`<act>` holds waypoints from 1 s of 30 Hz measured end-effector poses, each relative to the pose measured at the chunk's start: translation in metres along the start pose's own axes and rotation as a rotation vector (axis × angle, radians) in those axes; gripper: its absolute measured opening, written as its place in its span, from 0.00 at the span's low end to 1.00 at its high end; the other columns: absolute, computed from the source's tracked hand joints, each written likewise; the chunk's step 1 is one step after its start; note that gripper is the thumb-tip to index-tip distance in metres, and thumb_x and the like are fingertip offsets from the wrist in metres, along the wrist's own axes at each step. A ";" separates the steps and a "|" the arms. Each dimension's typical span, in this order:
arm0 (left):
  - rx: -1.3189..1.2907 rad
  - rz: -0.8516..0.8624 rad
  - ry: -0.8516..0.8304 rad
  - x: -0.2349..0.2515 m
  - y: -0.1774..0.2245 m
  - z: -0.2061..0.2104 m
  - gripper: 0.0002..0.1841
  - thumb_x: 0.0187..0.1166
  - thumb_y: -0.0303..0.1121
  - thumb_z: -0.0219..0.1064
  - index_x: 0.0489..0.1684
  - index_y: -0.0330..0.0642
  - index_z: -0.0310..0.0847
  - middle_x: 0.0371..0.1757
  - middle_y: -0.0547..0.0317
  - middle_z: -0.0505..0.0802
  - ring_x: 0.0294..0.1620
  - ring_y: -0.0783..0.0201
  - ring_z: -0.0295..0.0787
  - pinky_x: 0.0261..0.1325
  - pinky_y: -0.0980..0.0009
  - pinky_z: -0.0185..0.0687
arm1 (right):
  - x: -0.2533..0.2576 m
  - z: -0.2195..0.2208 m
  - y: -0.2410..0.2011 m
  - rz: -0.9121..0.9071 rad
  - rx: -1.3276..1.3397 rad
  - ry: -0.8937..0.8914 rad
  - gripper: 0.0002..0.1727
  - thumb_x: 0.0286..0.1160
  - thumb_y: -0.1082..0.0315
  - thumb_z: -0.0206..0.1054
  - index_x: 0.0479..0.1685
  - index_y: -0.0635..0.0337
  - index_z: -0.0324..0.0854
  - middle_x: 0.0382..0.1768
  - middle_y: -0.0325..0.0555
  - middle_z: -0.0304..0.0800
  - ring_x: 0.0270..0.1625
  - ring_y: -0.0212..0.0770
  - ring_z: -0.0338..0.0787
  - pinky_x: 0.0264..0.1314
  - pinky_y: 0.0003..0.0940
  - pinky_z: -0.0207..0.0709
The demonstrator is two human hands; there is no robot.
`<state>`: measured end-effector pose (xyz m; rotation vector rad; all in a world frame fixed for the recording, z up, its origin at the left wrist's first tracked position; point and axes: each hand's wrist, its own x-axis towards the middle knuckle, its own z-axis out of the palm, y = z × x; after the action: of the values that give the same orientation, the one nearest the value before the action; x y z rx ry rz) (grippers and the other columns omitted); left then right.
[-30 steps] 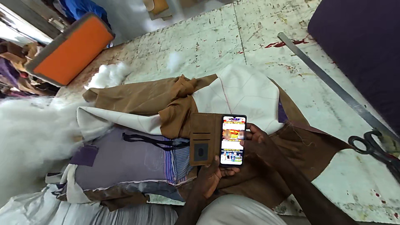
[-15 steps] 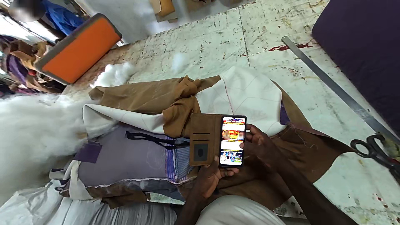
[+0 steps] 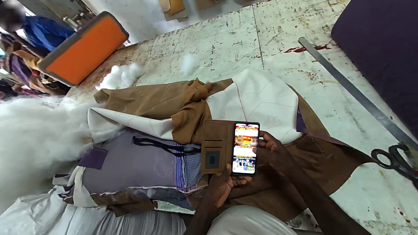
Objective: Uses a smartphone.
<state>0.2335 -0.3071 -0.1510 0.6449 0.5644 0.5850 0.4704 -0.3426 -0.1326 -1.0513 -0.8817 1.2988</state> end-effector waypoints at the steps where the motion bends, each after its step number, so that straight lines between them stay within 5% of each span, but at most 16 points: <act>1: 0.000 -0.001 0.004 0.000 0.000 0.000 0.22 0.93 0.37 0.51 0.74 0.27 0.70 0.59 0.27 0.90 0.55 0.39 0.94 0.63 0.50 0.89 | 0.000 0.000 0.000 0.000 0.000 -0.006 0.27 0.79 0.80 0.59 0.78 0.57 0.68 0.56 0.54 0.93 0.52 0.47 0.95 0.55 0.41 0.90; 30: -0.013 0.001 0.003 -0.004 -0.004 0.000 0.22 0.92 0.38 0.54 0.74 0.28 0.70 0.59 0.28 0.90 0.55 0.40 0.94 0.63 0.50 0.89 | -0.003 -0.003 -0.001 -0.020 0.004 -0.053 0.24 0.84 0.77 0.57 0.79 0.58 0.67 0.57 0.54 0.92 0.55 0.48 0.94 0.58 0.42 0.90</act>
<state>0.2321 -0.3125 -0.1525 0.6325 0.5633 0.5903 0.4732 -0.3460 -0.1327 -1.0066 -0.9274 1.3159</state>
